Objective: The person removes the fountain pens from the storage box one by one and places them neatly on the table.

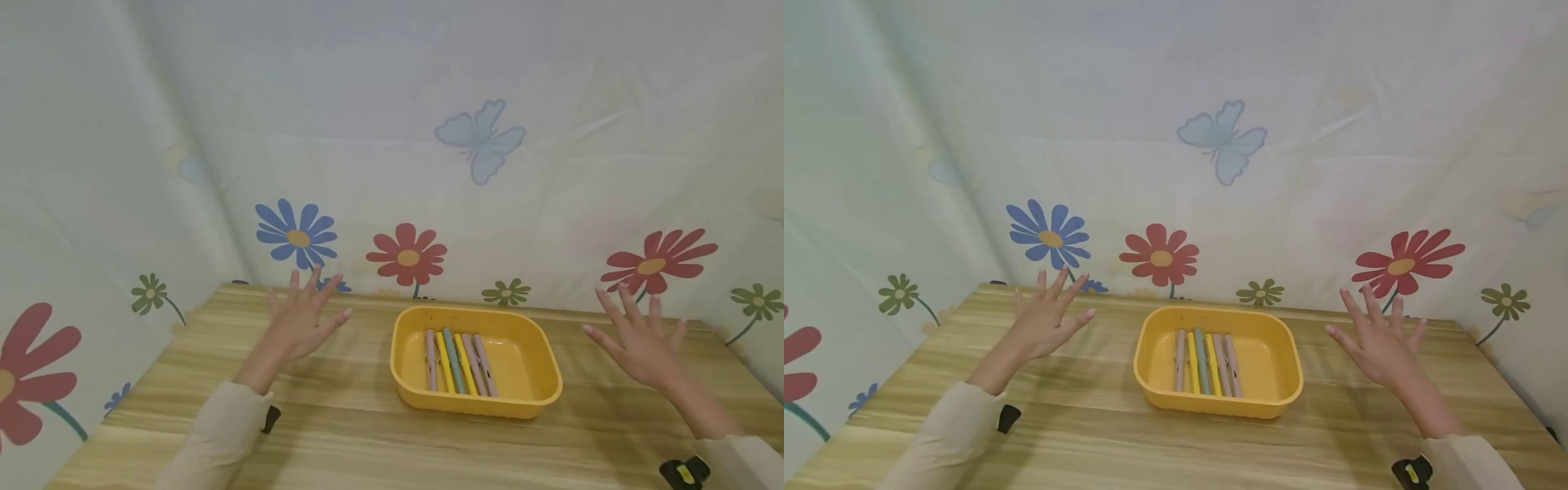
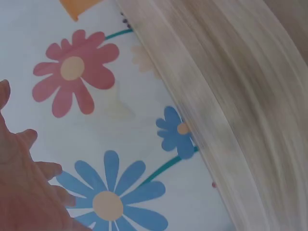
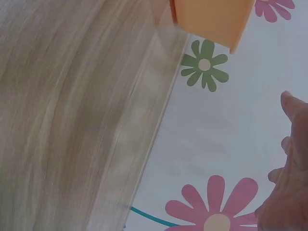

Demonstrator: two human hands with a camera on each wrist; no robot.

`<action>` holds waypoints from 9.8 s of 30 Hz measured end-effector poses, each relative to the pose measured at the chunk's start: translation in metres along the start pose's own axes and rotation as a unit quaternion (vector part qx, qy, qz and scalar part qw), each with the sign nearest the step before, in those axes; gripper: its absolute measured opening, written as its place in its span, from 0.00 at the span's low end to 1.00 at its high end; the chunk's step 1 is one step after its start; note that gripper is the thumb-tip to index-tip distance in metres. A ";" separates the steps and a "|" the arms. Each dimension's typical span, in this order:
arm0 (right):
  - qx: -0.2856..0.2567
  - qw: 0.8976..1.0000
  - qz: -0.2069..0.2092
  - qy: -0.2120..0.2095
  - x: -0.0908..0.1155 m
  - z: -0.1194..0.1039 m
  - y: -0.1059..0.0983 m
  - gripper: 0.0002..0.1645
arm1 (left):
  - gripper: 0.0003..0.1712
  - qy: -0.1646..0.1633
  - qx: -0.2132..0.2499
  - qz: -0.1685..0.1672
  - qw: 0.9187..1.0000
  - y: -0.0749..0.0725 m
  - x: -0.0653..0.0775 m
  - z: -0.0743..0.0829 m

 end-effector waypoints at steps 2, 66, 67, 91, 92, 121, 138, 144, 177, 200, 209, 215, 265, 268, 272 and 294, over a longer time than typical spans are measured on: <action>-0.013 1.000 -0.003 0.001 0.000 -0.001 -0.001 0.45 | 0.41 0.002 0.032 0.001 0.999 0.002 -0.001 0.004; -0.396 0.904 -0.161 -0.011 0.001 -0.040 0.062 0.36 | 0.22 -0.042 0.312 -0.245 0.917 0.069 -0.029 0.139; -0.394 0.905 -0.162 -0.008 0.001 -0.040 0.063 0.35 | 0.12 -0.038 0.290 -0.245 0.924 0.069 -0.029 0.141; -0.362 0.922 -0.129 -0.041 0.000 -0.039 0.071 0.35 | 0.10 -0.088 0.165 -0.231 0.955 0.092 -0.035 0.150; -0.362 0.922 -0.127 -0.042 0.000 -0.039 0.072 0.35 | 0.09 -0.089 0.168 -0.232 0.954 0.092 -0.035 0.149; -0.383 0.913 -0.137 -0.019 0.000 -0.040 0.071 0.35 | 0.11 -0.091 0.325 -0.160 0.928 0.064 -0.037 0.139; -0.402 0.904 -0.140 -0.025 0.002 -0.041 0.071 0.35 | 0.28 -0.100 0.401 -0.121 0.903 0.034 -0.036 0.106; -0.404 0.904 -0.141 -0.018 0.002 -0.041 0.071 0.35 | 0.27 -0.109 0.421 -0.098 0.895 0.028 -0.035 0.088; -0.405 0.903 -0.142 -0.004 0.001 -0.042 0.071 0.35 | 0.21 -0.185 0.409 -0.086 0.889 0.065 -0.029 0.026; -0.405 0.903 -0.144 -0.007 0.001 -0.041 0.072 0.35 | 0.13 -0.194 0.326 -0.124 0.917 0.078 -0.030 0.025; -0.404 0.903 -0.147 -0.006 0.001 -0.040 0.072 0.35 | 0.13 -0.199 0.294 -0.139 0.924 0.078 -0.028 0.026; -0.404 0.903 -0.148 -0.006 0.001 -0.039 0.073 0.35 | 0.14 -0.209 0.277 -0.155 0.925 0.079 -0.029 0.028; -0.407 0.902 -0.148 -0.001 0.001 -0.041 0.072 0.34 | 0.24 -0.140 0.407 -0.077 0.899 0.033 -0.013 0.075; -0.405 0.902 -0.147 -0.003 0.001 -0.041 0.071 0.34 | 0.24 -0.127 0.405 -0.073 0.903 0.035 -0.014 0.082; -0.404 0.903 -0.145 -0.004 0.001 -0.041 0.071 0.34 | 0.24 -0.102 0.403 -0.071 0.907 0.039 -0.015 0.091; -0.397 0.908 -0.136 -0.012 0.002 -0.041 0.071 0.34 | 0.25 -0.053 0.371 -0.131 0.918 0.066 -0.020 0.136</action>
Point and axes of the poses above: each hand's wrist, its own x-axis away from the middle knuckle, its own y-axis out of the palm, z = x × y, the point moved 3 cm from there along -x, towards the middle knuckle
